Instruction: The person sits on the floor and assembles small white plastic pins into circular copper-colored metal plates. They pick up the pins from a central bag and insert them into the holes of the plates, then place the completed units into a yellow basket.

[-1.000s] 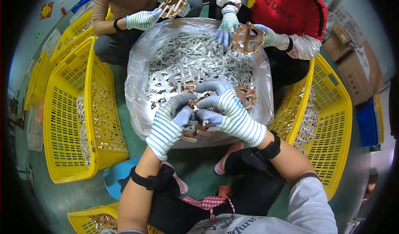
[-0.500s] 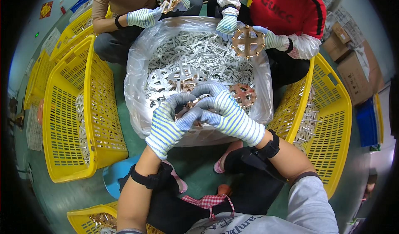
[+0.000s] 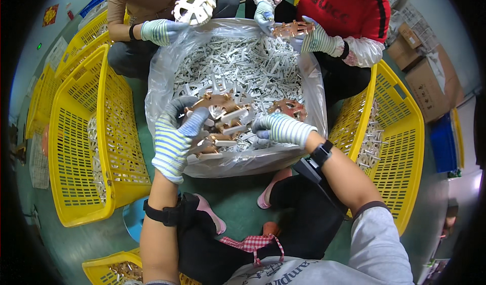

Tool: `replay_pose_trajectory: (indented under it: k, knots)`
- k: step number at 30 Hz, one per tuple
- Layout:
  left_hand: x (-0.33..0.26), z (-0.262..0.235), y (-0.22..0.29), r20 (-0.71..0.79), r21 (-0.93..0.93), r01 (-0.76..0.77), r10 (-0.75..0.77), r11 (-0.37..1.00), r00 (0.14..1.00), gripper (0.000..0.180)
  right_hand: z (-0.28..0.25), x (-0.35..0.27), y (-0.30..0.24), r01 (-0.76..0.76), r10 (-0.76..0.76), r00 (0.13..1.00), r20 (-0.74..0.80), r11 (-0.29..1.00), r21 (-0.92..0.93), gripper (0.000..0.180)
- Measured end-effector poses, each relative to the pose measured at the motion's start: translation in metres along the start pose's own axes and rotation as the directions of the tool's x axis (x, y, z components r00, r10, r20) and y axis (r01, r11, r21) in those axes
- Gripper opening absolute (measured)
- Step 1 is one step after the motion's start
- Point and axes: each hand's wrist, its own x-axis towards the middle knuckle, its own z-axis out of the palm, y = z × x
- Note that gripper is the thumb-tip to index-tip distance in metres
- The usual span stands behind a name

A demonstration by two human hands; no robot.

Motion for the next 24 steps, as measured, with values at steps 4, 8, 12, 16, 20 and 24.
replay_pose_trajectory:
  k: [4,8,12,16,20,24]
  knots:
    - [0.008,-0.007,-0.017,0.038,0.005,-0.028,0.028,1.0,0.999,0.031,0.026,0.005,0.012,0.022,0.01,0.986,0.164,0.981,-0.192,0.022]
    - [0.009,-0.017,-0.025,0.129,0.251,-0.168,0.139,0.953,0.982,0.026,0.037,0.008,0.01,-0.046,0.134,0.967,0.215,0.928,-0.371,0.023]
    - [0.001,-0.016,-0.019,0.18,0.179,-0.152,0.119,0.972,0.976,0.03,0.031,0.012,0.005,-0.069,0.213,0.938,0.275,0.888,-0.455,0.028]
    - [-0.002,-0.014,-0.016,0.126,0.136,-0.062,0.045,0.989,0.991,0.037,0.021,0.012,0.001,-0.125,0.213,0.951,0.226,0.928,-0.35,0.032]
    - [0.0,-0.011,-0.016,0.105,0.229,-0.059,0.035,0.972,0.994,0.037,0.031,0.008,0.014,-0.119,0.194,0.944,0.266,0.955,-0.273,0.034]
    - [0.006,-0.012,-0.028,0.083,0.149,-0.08,0.068,0.986,0.994,0.033,0.044,0.009,0.02,-0.099,0.214,0.935,0.283,0.923,-0.372,0.03]
